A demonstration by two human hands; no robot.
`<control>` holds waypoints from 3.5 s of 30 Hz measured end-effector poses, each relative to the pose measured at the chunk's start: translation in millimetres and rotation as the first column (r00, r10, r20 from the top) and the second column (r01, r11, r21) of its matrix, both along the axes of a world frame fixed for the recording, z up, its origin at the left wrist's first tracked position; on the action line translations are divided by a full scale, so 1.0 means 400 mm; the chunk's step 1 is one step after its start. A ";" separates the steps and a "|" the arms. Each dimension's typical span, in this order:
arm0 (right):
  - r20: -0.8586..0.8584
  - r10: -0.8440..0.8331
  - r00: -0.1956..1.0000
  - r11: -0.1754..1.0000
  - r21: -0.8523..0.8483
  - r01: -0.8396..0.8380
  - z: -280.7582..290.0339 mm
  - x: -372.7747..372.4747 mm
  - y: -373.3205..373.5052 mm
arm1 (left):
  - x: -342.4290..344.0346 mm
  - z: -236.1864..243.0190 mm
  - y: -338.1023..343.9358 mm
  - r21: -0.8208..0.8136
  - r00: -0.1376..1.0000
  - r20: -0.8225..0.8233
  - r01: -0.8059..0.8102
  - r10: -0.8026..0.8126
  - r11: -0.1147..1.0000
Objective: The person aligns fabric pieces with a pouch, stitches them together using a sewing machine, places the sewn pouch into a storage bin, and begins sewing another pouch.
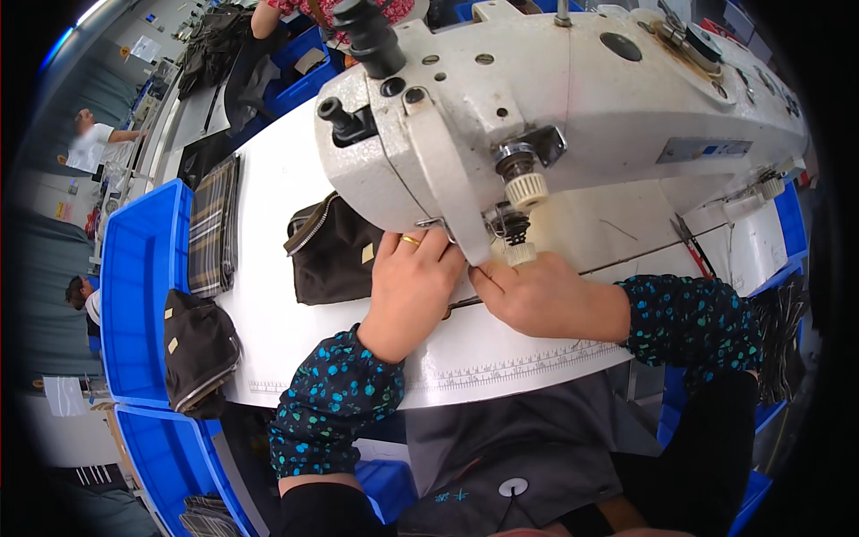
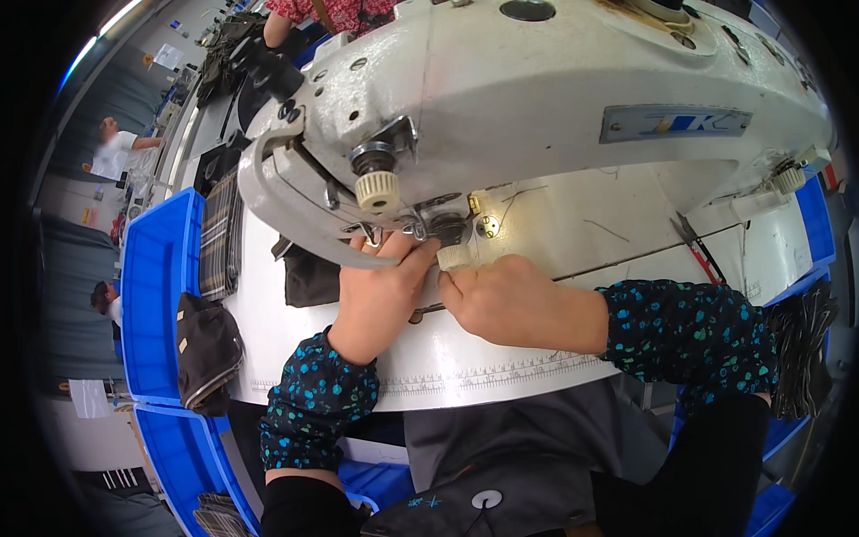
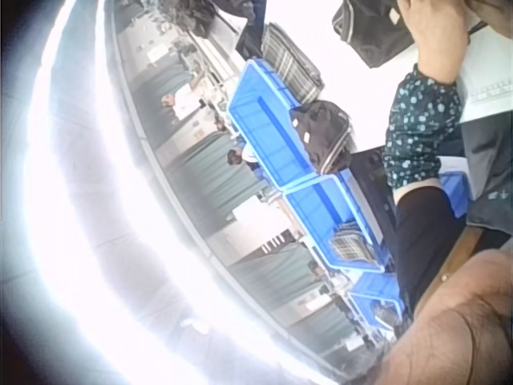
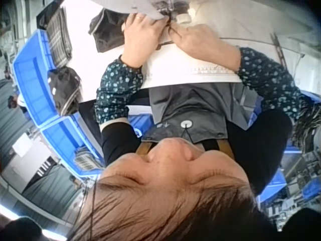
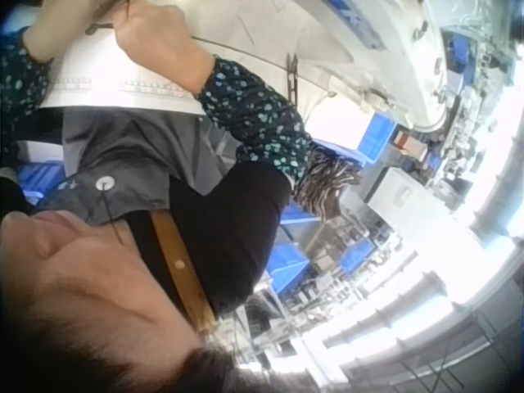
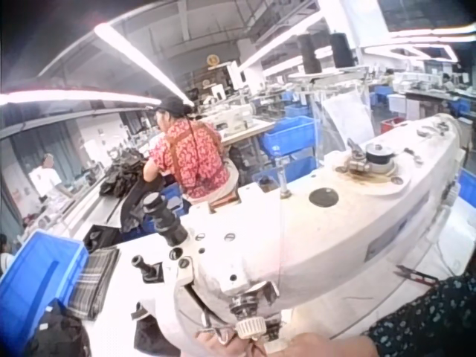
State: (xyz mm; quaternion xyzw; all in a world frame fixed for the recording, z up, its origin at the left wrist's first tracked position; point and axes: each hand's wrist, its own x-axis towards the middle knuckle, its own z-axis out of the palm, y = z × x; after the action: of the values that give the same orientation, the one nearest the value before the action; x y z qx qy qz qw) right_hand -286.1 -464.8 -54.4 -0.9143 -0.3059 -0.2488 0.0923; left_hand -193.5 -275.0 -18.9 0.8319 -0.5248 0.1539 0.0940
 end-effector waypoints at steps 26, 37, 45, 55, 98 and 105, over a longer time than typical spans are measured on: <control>-0.052 0.024 0.998 0.996 -0.083 -0.028 0.036 -0.038 0.001 | 0.009 0.003 0.011 -0.166 0.989 -0.124 0.056 -0.077 0.984; 0.040 -0.017 0.999 1.000 -0.020 0.018 0.028 -0.028 -0.002 | 0.009 0.008 0.009 -0.174 0.983 -0.178 0.020 -0.051 0.985; -0.123 -0.036 0.992 0.998 0.053 0.043 0.033 -0.023 0.006 | 0.011 0.003 0.009 -0.175 0.992 -0.118 0.026 -0.047 0.984; -0.184 -0.001 0.983 0.993 0.117 0.023 0.033 -0.023 0.014 | 0.009 0.008 0.011 -0.168 0.989 -0.142 0.013 -0.037 0.986; -0.059 0.022 0.998 1.000 0.021 -0.021 0.019 0.005 -0.006 | 0.020 0.049 0.008 0.118 0.959 -0.267 -0.060 0.090 0.991; 0.161 0.162 0.974 0.987 -0.043 -0.157 0.018 -0.013 0.007 | 0.003 0.019 -0.009 -0.049 0.677 -0.724 -0.236 0.128 0.971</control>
State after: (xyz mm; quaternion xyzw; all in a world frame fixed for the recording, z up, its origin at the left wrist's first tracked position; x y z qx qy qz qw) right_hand -291.3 -461.9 -47.1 -0.8645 -0.3885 -0.3105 0.0725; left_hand -192.2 -278.7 -11.5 0.8654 -0.3491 -0.1375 0.3321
